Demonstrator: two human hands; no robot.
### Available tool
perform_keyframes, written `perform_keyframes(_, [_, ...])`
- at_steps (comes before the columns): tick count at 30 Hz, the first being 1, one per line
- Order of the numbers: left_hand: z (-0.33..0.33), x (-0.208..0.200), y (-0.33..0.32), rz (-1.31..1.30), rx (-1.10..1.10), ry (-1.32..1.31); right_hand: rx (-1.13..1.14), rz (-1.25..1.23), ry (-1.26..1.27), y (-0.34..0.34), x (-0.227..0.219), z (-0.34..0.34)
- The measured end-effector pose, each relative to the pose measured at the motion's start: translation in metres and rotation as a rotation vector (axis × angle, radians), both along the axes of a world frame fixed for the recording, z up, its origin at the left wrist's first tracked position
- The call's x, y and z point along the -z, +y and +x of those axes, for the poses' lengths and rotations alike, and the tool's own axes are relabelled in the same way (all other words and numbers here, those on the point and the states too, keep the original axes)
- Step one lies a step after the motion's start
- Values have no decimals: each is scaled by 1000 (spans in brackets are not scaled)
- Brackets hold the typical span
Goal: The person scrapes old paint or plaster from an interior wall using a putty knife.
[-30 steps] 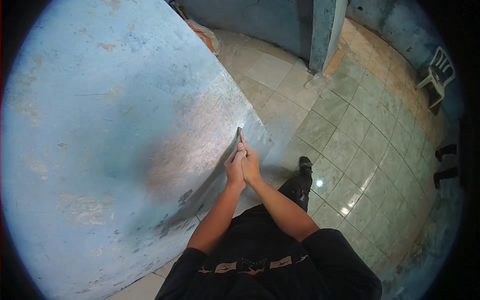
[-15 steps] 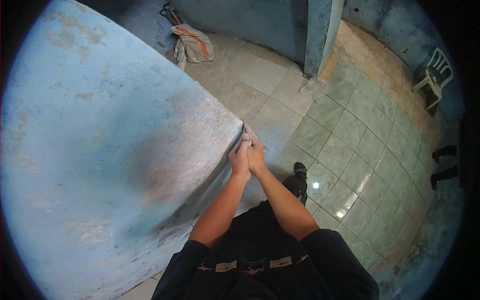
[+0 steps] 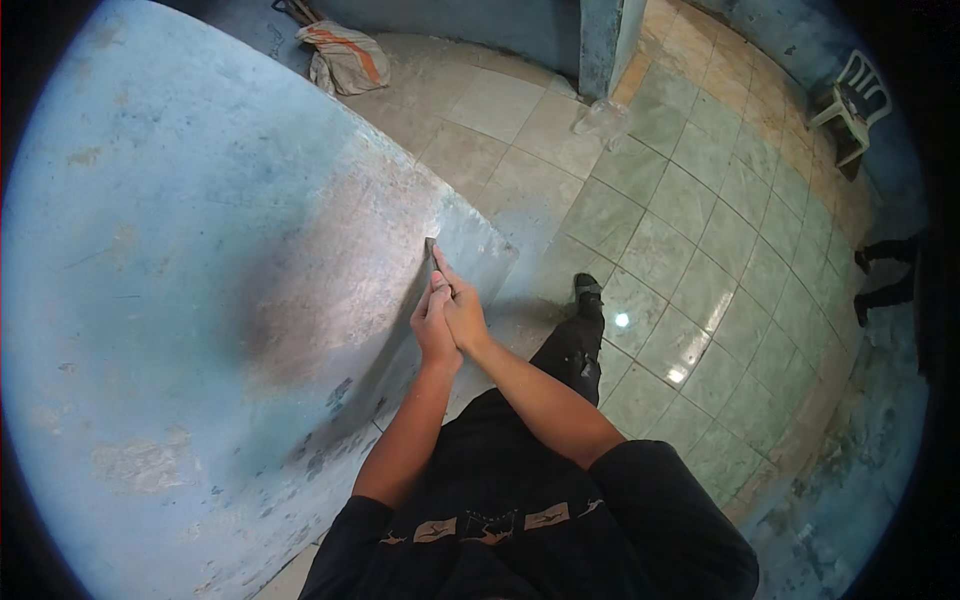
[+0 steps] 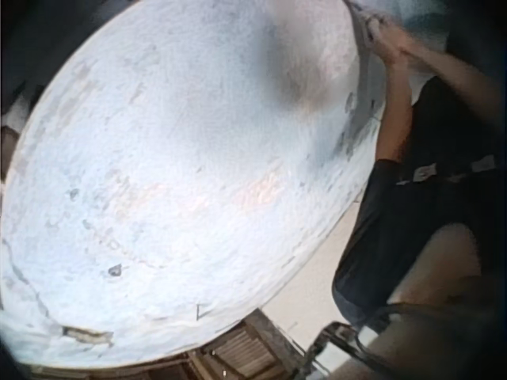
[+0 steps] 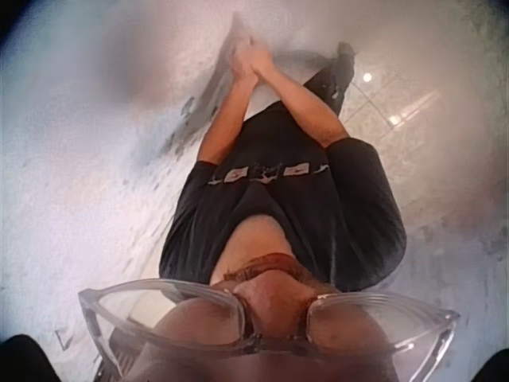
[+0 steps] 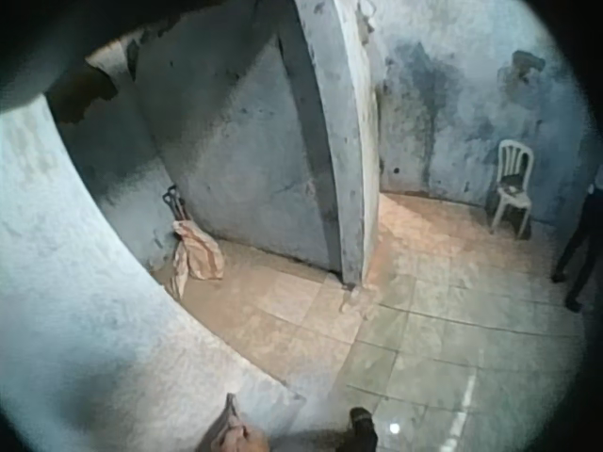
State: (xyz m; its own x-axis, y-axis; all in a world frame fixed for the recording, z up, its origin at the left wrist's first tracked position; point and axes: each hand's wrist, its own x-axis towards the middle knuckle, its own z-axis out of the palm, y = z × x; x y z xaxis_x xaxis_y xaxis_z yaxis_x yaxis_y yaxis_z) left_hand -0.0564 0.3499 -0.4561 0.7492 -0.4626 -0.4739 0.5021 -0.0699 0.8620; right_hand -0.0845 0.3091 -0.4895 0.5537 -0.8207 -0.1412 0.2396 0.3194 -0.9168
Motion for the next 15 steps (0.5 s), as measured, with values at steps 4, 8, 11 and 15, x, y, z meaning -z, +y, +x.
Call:
perform_keyframes(4, [0,-1,-5,-17,-6,6,-3,-14,-51,-2,-1,0])
perform_keyframes(8, [5,2,-22,-31,-9,33,-18,29,16,-23,-8,2])
perform_keyframes(11, [4,4,-35,-26,5,41,-23,7,24,-37,-4,-2])
perform_keyframes(15, [2,2,-55,-2,25,45,-39,70,38,-53,2,-1])
